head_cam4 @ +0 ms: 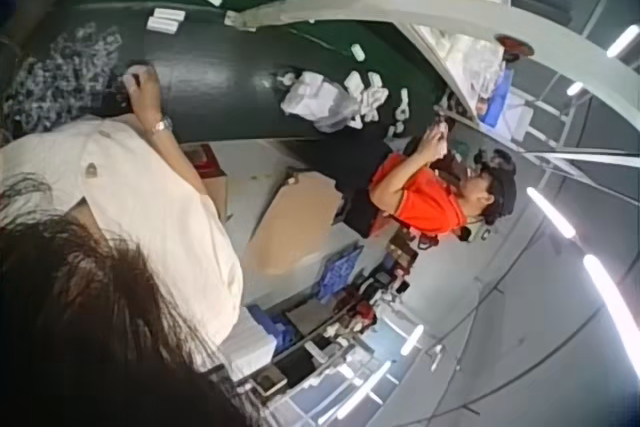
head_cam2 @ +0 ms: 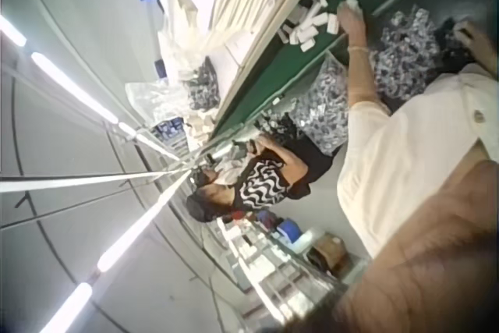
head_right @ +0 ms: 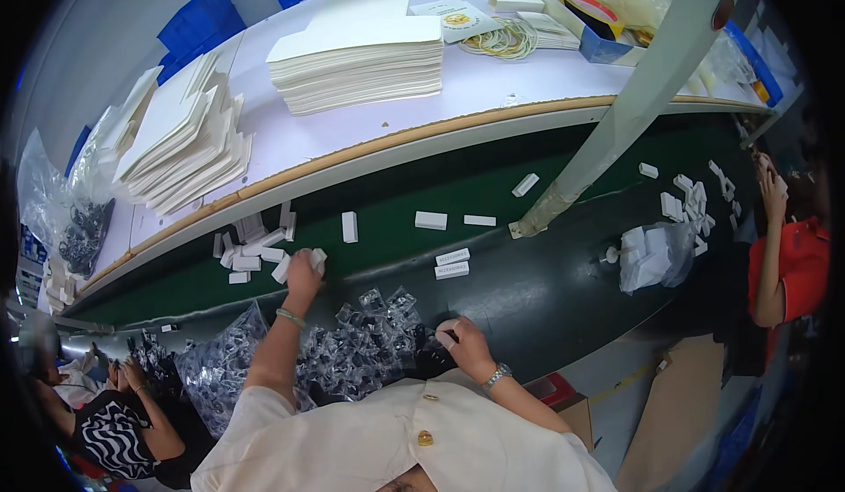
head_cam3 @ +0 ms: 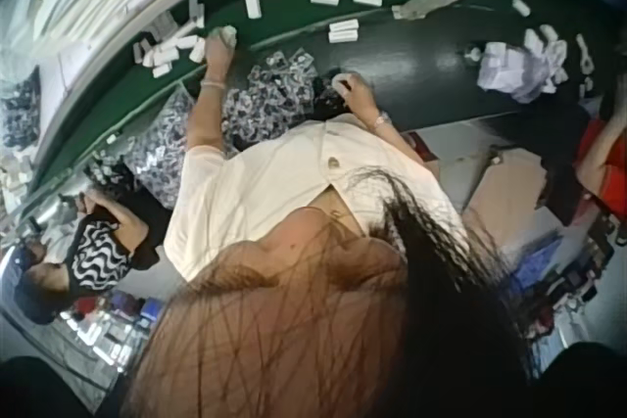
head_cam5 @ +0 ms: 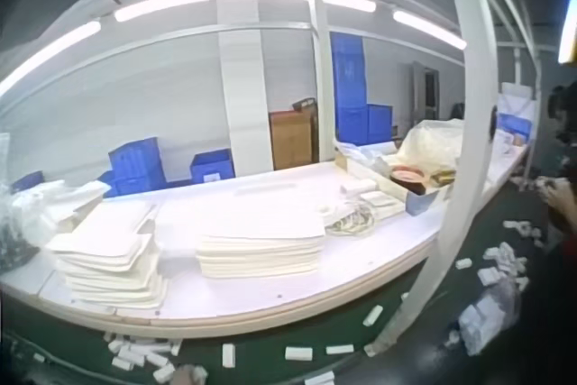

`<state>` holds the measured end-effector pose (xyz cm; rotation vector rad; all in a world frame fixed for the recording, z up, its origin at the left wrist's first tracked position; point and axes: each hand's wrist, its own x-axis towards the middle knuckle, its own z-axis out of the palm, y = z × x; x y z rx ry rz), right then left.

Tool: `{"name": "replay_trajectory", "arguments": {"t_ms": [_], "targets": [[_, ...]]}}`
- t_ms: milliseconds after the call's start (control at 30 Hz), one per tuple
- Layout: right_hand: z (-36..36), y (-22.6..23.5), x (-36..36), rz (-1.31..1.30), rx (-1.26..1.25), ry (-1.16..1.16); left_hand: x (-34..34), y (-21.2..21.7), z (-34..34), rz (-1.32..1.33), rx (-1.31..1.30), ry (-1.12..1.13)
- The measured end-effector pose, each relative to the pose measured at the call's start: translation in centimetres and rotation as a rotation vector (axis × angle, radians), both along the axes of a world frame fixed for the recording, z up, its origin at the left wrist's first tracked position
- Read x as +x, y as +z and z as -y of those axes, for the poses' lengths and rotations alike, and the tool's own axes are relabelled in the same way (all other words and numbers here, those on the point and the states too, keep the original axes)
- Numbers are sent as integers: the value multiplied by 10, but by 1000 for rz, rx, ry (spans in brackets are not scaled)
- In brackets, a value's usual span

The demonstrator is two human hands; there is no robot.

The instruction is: The person handles and unfolds a paper manual, empties packets of cables and accessories onto the conveyor table, and packs the items into small boxes.

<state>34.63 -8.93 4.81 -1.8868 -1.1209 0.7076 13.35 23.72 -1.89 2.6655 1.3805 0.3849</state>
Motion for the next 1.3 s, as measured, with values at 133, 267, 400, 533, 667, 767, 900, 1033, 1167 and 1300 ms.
{"name": "replay_trajectory", "arguments": {"t_ms": [133, 267, 400, 533, 667, 767, 900, 1033, 1167, 1300], "targets": [[-17, 8, -11, -154, 98, -63, 16, -9, 51, 685, -689, 45], [-21, 28, -20, -276, 154, -52, 57, 65, 144, 1140, -1517, 224], [-17, 62, -29, -208, 208, 99, 52, 87, 181, 1432, -1831, 266], [-1, 66, -24, -171, 331, -3, 50, 94, 203, 1458, -1914, 145], [17, 70, -17, -138, 323, -84, 41, 101, 208, 1244, -2044, -89], [27, 78, -15, 67, 387, -72, 39, 105, 214, 1044, -2081, -159], [36, 86, -11, 159, 317, 66, 49, 99, 230, 1162, -2112, -46], [43, 83, -5, 127, 233, 127, 58, 101, 240, 1158, -2112, -35], [47, 65, -9, 204, 281, 65, 65, 109, 242, 1143, -2017, -110], [39, 55, -13, -9, 244, -18, 69, 104, 241, 1098, -1977, -106]]}}
